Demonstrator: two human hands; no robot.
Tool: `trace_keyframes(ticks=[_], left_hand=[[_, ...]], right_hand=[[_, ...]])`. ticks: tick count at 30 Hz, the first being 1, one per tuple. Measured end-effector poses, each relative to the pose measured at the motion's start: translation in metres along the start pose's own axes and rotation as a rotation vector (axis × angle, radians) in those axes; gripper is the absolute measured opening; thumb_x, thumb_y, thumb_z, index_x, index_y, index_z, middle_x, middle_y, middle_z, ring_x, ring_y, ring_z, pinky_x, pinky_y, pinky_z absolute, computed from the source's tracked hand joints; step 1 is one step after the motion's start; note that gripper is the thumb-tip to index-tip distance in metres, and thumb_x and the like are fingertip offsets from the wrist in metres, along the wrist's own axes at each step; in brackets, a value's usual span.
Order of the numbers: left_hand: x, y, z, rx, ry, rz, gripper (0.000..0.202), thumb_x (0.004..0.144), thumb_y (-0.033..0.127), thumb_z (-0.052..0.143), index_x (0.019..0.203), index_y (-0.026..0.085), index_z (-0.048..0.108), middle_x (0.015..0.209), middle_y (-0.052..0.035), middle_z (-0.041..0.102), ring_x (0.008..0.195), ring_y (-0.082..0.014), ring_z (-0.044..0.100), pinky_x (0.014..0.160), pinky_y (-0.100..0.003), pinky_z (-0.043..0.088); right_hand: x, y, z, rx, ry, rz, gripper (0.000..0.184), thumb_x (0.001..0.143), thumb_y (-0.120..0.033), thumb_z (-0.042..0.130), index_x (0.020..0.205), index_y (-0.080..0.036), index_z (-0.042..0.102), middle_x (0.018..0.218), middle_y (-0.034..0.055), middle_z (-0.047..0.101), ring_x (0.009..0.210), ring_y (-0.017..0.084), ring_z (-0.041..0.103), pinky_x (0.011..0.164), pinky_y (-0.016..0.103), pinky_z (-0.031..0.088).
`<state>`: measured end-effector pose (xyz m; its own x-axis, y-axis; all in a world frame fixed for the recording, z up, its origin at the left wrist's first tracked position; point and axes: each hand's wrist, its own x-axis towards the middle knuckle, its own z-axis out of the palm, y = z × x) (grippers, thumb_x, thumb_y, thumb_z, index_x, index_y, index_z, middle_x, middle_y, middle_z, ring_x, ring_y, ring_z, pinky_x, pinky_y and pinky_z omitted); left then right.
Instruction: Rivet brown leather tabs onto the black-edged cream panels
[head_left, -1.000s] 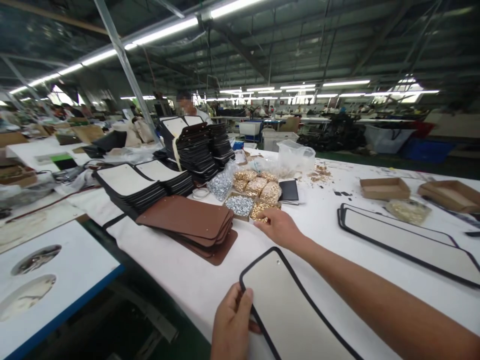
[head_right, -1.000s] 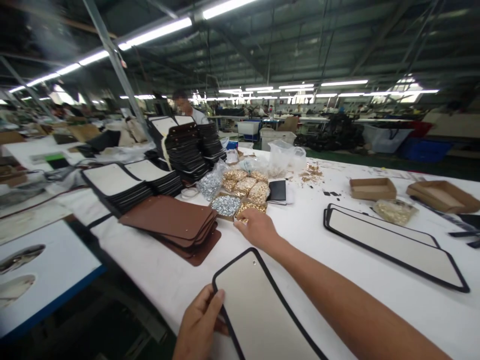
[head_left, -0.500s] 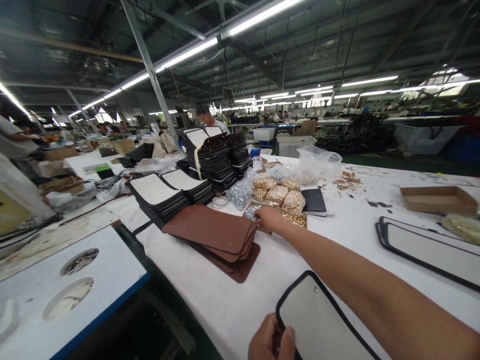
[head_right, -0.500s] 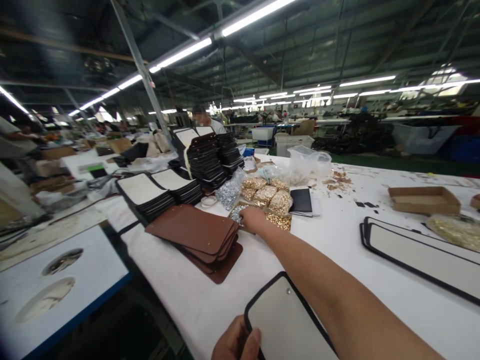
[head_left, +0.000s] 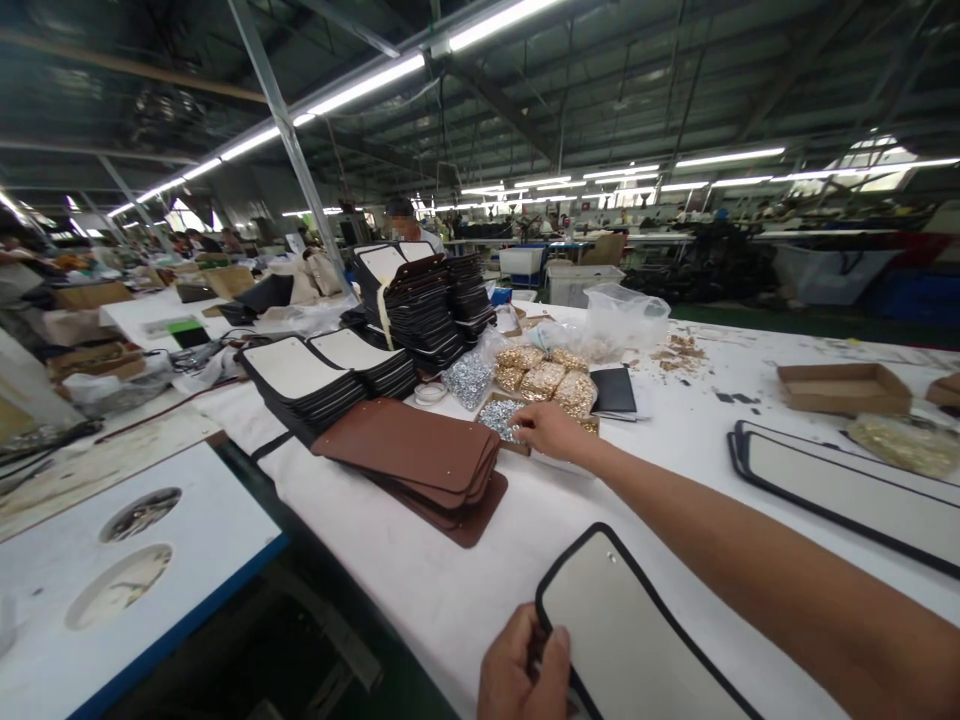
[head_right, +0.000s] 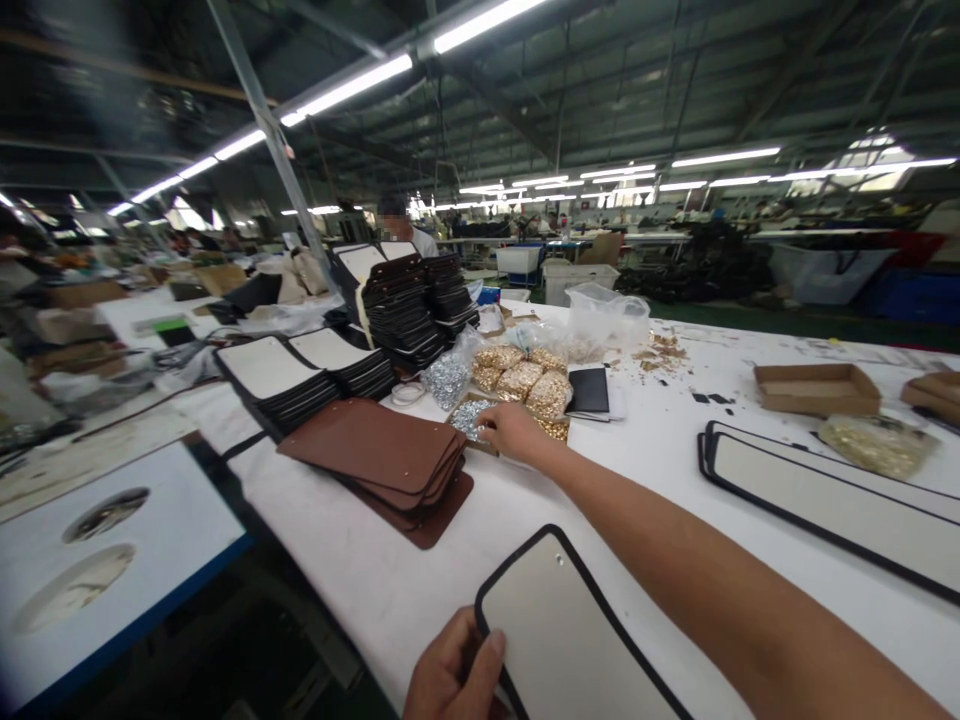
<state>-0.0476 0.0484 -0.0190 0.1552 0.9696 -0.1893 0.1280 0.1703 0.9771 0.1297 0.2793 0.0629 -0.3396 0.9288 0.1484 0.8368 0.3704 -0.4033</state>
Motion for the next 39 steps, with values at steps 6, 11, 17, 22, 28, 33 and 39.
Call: trace_keyframes(ticks=[6,11,17,22,28,33,39], left_hand=[[-0.003,0.012,0.004,-0.045,0.021,0.021,0.043,0.081,0.059,0.068,0.088,0.017,0.072,0.069,-0.0019,0.060,0.063,-0.0192,0.060,0.052,-0.026,0.053],[-0.007,0.021,0.005,-0.076,0.022,0.041,0.040,0.081,0.056,0.069,0.086,0.017,0.071,0.068,-0.0009,0.061,0.064,-0.0178,0.060,0.052,-0.023,0.050],[-0.009,0.028,0.004,-0.052,-0.009,0.062,0.035,0.083,0.051,0.068,0.086,0.016,0.071,0.071,-0.0014,0.064,0.066,-0.0179,0.062,0.053,-0.024,0.053],[-0.007,0.030,0.003,-0.054,0.003,0.060,0.037,0.078,0.051,0.072,0.085,0.015,0.071,0.072,-0.0026,0.067,0.063,-0.0177,0.064,0.050,-0.023,0.053],[-0.002,0.035,0.002,-0.066,0.041,0.052,0.034,0.077,0.048,0.073,0.088,0.016,0.069,0.067,-0.0006,0.065,0.058,-0.0159,0.062,0.039,-0.018,0.045],[0.013,0.056,-0.010,-0.054,0.036,-0.016,0.035,0.076,0.035,0.075,0.105,0.018,0.066,0.094,-0.0065,0.073,0.069,-0.0203,0.069,0.037,-0.020,0.048],[0.022,0.110,-0.030,0.133,0.025,0.136,0.032,0.080,0.032,0.069,0.108,0.016,0.064,0.103,-0.0080,0.072,0.078,-0.0217,0.070,0.058,-0.036,0.066]], right_hand=[[-0.074,0.015,0.012,0.094,0.008,0.019,0.015,0.092,-0.026,0.065,0.095,-0.025,0.079,0.101,0.0027,0.077,0.099,0.021,0.068,0.085,0.028,0.048],[-0.098,0.027,0.023,0.173,0.068,0.098,0.017,0.094,-0.030,0.063,0.099,-0.023,0.078,0.111,0.0054,0.074,0.107,0.021,0.065,0.093,0.032,0.047],[-0.114,0.031,0.019,0.351,0.124,0.170,0.024,0.098,-0.038,0.065,0.104,-0.016,0.071,0.100,0.0036,0.072,0.093,0.019,0.068,0.090,0.041,0.054],[-0.140,0.035,0.016,0.543,0.170,0.276,0.027,0.098,-0.040,0.065,0.105,-0.014,0.068,0.087,0.0006,0.070,0.075,0.014,0.067,0.074,0.033,0.058],[-0.202,0.039,0.019,0.738,0.313,0.403,0.017,0.085,-0.028,0.072,0.096,-0.015,0.073,0.071,-0.0012,0.069,0.064,0.013,0.065,0.063,0.027,0.052],[-0.247,0.039,0.024,0.852,0.370,0.460,0.019,0.076,-0.025,0.069,0.090,-0.016,0.078,0.065,-0.0002,0.070,0.059,0.013,0.062,0.059,0.025,0.048],[-0.271,0.030,0.022,0.926,0.431,0.471,0.026,0.077,-0.031,0.067,0.097,-0.017,0.076,0.067,0.0003,0.070,0.064,0.016,0.066,0.063,0.028,0.052]])
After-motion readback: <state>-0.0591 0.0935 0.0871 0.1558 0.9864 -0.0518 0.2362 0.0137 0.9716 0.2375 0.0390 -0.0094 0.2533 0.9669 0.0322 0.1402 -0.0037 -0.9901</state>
